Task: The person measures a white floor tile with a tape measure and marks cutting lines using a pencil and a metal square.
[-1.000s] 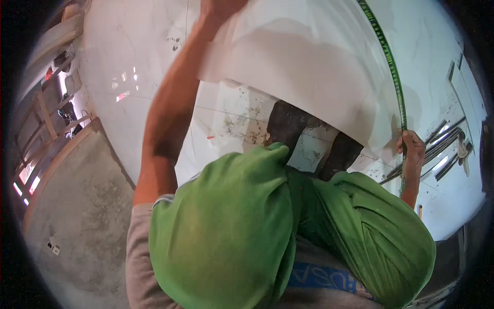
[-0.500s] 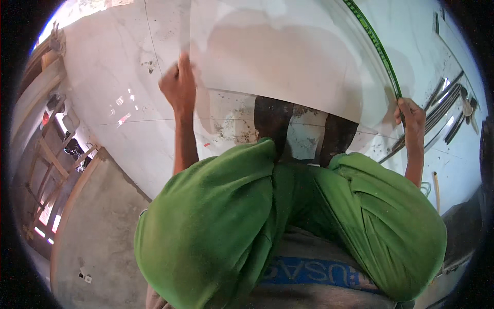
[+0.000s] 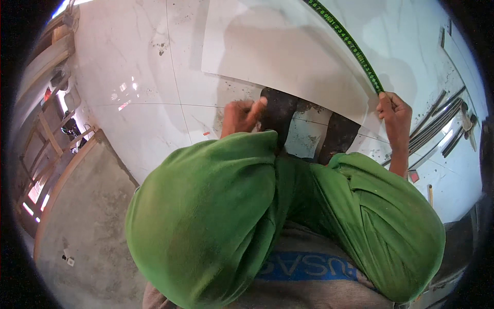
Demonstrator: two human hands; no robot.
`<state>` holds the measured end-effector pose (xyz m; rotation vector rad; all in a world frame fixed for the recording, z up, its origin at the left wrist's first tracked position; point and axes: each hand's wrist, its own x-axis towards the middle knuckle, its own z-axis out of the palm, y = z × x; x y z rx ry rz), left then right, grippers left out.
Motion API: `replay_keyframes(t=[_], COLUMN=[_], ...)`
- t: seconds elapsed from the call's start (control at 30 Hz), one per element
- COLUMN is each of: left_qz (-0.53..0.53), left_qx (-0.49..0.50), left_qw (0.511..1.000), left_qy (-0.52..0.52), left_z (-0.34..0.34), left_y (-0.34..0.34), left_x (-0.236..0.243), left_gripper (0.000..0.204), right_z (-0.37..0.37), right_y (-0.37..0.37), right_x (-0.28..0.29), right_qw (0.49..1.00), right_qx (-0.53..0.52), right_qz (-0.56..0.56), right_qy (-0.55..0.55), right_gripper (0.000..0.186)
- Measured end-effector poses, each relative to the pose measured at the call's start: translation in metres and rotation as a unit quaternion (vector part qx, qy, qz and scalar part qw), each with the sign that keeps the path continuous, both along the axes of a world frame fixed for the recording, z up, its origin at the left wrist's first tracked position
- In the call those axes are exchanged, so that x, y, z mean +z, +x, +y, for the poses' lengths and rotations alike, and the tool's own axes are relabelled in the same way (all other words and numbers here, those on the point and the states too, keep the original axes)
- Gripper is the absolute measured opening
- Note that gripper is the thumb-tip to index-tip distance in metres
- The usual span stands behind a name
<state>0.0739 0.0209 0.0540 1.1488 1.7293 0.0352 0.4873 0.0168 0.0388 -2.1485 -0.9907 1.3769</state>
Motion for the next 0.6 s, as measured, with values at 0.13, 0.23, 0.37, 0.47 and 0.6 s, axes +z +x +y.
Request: replay_keyframes(t=[0.13,0.23,0.37,0.47,0.6], left_qz=[0.08,0.108,0.148,0.154,0.14], left_qx=[-0.03,-0.06,-0.085,-0.109,-0.099], left_qw=[0.979,0.966,0.969,0.963,0.962], left_qy=[0.184,0.226,0.178,0.191,0.213], left_z=[0.032,0.043,0.05,0.054,0.077], left_y=[-0.021,-0.03,-0.032,-0.027,-0.021], left_x=[-0.024,-0.028,-0.03,-0.036,-0.034], left_gripper=[0.062,0.063,0.067,0.064,0.064], right_z=[-0.012,-0.018,-0.018,-0.023,-0.018], right_y=[-0.01,-0.007,-0.006,0.006,0.005], right_x=[-0.002,-0.001,0.002,-0.002,-0.001], right_qw=[0.998,0.998,0.998,0.999,0.999], right_qx=[-0.051,-0.054,-0.059,-0.037,-0.036], right_qz=[0.027,0.011,-0.001,-0.02,-0.02], right_qy=[-0.01,-0.003,0.009,0.028,0.026], right_gripper=[0.03,0.031,0.029,0.033,0.033])
